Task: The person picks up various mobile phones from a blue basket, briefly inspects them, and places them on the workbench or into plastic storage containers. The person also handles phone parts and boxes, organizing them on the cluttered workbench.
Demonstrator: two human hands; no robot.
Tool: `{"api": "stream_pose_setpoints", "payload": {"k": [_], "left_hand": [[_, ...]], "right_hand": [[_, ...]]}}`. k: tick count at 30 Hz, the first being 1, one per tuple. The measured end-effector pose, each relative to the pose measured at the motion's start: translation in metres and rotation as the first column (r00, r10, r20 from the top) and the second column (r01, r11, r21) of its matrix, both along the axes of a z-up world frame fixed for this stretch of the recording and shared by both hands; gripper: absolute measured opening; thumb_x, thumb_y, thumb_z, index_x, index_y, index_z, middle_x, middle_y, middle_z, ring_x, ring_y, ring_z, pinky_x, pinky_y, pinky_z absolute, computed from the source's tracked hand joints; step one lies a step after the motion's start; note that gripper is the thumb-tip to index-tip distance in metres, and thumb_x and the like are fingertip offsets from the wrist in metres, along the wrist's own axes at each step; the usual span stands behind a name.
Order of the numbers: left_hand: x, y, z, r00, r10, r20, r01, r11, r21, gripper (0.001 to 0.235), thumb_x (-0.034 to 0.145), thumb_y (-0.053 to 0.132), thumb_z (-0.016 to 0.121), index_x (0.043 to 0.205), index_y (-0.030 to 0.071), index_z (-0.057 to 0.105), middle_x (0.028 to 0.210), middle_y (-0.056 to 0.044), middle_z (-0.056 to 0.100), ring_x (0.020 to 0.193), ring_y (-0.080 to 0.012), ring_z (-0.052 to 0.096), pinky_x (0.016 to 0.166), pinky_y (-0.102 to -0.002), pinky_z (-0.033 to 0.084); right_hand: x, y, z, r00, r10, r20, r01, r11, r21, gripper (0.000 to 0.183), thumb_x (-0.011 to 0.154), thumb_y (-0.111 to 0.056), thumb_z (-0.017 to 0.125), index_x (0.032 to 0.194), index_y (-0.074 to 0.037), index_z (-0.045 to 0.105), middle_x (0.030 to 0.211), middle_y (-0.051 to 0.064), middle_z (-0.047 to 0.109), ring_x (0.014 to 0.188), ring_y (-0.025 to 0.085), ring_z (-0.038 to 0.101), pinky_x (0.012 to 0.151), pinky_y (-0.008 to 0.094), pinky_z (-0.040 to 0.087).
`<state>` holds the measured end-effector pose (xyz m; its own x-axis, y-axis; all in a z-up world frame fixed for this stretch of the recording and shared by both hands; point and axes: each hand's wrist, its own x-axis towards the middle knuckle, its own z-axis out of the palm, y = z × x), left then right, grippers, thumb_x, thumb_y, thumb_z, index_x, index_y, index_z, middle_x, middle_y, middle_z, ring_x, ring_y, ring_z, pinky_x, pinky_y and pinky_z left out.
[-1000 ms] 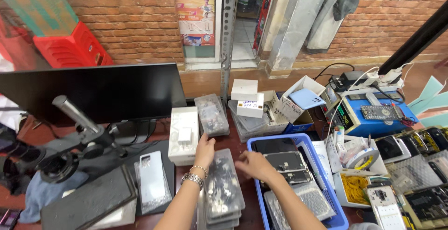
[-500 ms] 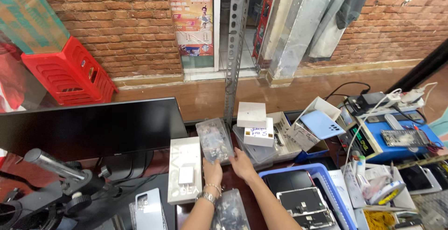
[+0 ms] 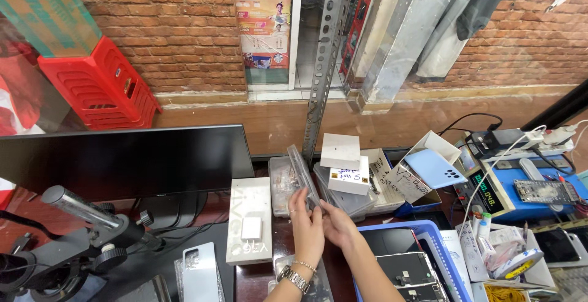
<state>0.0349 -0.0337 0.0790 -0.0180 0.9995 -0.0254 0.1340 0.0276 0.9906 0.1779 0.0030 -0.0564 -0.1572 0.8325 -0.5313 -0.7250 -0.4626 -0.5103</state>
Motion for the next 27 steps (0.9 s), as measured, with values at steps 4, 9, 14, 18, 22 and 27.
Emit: {"api": "stream_pose_setpoints", "payload": {"k": [4,9,14,18,22,27], "left_hand": [[-0.003,0.001,-0.016,0.997,0.064,-0.043,-0.059,0.993,0.102,0.059,0.093,0.014,0.06,0.148,0.005,0.039,0.158,-0.018,0.035,0.147,-0.0339,0.036,0.116,-0.042,0.035],[-0.019,0.021,-0.077,0.977,0.214,-0.001,-0.204,0.928,-0.313,0.07,0.095,0.018,0.059,0.156,0.003,0.028,0.162,-0.019,0.032,0.151,-0.0338,0.03,0.122,-0.043,0.025],[-0.015,0.053,-0.142,0.896,0.4,0.193,-0.222,0.78,-0.585,0.07,0.094,0.019,0.052,0.159,0.006,0.028,0.159,-0.017,0.041,0.145,-0.0331,0.043,0.119,-0.041,0.033],[-0.009,0.065,-0.164,0.783,0.515,0.347,-0.245,0.77,-0.59,0.065,0.096,0.026,0.048,0.157,0.008,0.033,0.157,-0.014,0.045,0.142,-0.031,0.045,0.118,-0.041,0.032],[-0.011,0.069,-0.159,0.694,0.602,0.394,-0.099,0.622,-0.776,0.063,0.099,0.044,0.045,0.153,0.012,0.045,0.155,-0.01,0.051,0.142,-0.0313,0.046,0.117,-0.051,0.035],[-0.011,0.067,-0.138,0.599,0.639,0.483,-0.1,0.658,-0.746,0.067,0.097,0.054,0.043,0.155,0.02,0.039,0.16,-0.004,0.04,0.148,-0.0246,0.033,0.12,-0.056,0.026]], "right_hand": [[0.003,0.004,0.011,0.994,-0.107,-0.01,0.106,0.993,-0.044,0.025,0.098,-0.016,0.056,0.113,0.003,0.063,0.11,0.015,0.067,0.097,0.024,0.064,0.089,0.036,0.056],[-0.006,0.009,0.028,0.978,-0.181,-0.099,0.173,0.981,-0.083,0.018,0.101,-0.015,0.06,0.114,-0.002,0.058,0.104,0.012,0.064,0.086,0.021,0.057,0.075,0.029,0.05],[-0.002,-0.001,0.053,0.96,-0.144,-0.239,0.141,0.99,-0.03,0.028,0.1,-0.016,0.057,0.118,0.005,0.058,0.101,0.015,0.063,0.084,0.02,0.058,0.07,0.028,0.05],[0.003,-0.005,0.06,0.977,-0.06,-0.205,0.075,0.995,0.067,0.03,0.1,-0.02,0.057,0.117,0.004,0.059,0.099,0.014,0.063,0.082,0.02,0.058,0.071,0.029,0.051],[-0.002,0.003,0.042,0.993,-0.101,0.053,0.097,0.993,0.072,0.02,0.1,-0.016,0.058,0.116,-0.005,0.06,0.104,0.008,0.066,0.085,0.017,0.059,0.076,0.03,0.051],[-0.019,0.021,0.005,0.917,-0.082,0.389,0.05,0.994,0.093,0.039,0.098,-0.021,0.062,0.135,-0.011,0.058,0.11,0.005,0.066,0.093,0.016,0.059,0.084,0.032,0.05]]}}
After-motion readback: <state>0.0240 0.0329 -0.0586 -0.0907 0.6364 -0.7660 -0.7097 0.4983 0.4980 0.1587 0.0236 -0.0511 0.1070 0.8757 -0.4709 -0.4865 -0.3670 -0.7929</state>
